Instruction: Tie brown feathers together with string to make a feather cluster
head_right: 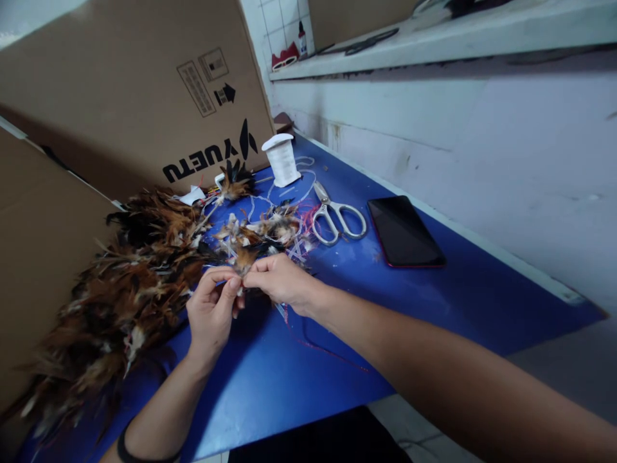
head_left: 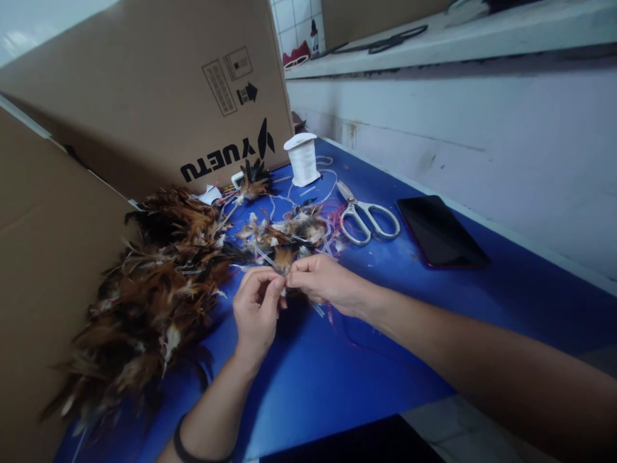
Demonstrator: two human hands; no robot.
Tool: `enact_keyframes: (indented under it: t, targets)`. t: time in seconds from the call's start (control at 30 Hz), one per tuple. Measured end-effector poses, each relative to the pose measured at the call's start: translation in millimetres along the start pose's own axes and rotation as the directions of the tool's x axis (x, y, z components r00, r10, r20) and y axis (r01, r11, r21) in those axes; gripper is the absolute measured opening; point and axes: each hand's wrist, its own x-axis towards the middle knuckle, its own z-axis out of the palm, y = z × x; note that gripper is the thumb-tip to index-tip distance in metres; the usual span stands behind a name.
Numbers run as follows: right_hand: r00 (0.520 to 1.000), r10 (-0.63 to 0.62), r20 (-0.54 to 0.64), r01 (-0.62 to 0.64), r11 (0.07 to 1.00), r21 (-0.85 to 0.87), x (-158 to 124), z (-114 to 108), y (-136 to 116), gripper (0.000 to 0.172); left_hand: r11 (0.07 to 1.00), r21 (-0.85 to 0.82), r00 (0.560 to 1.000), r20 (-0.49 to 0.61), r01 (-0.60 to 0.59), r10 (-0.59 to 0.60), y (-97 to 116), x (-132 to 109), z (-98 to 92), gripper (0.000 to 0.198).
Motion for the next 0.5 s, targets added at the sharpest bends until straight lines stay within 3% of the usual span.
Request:
enact_keyframes:
  t: [0.17, 0.3, 0.5]
  targets:
    - [0.994, 0.071, 0.083, -0.077, 0.994, 0.077, 0.3, -3.4, 1.9, 0.018, 0.964, 0.152, 0.973, -0.048, -0.218, 0.228, -0.9, -0.9, -2.0, 0.006]
    - [0.986, 0.103, 0.129, -0.119, 0.985, 0.126, -0.4, -4.8, 2.8, 0.02, 0.977, 0.114, 0.98, -0.06, -0.183, 0.19, -0.6, -2.3, -1.3, 0.006]
    - [0.98, 0.115, 0.164, -0.141, 0.977, 0.16, -1.0, -4.6, 1.0, 0.023, 0.988, -0.11, 0.994, -0.051, -0.105, 0.1, 2.5, -2.6, 5.0, 0.006]
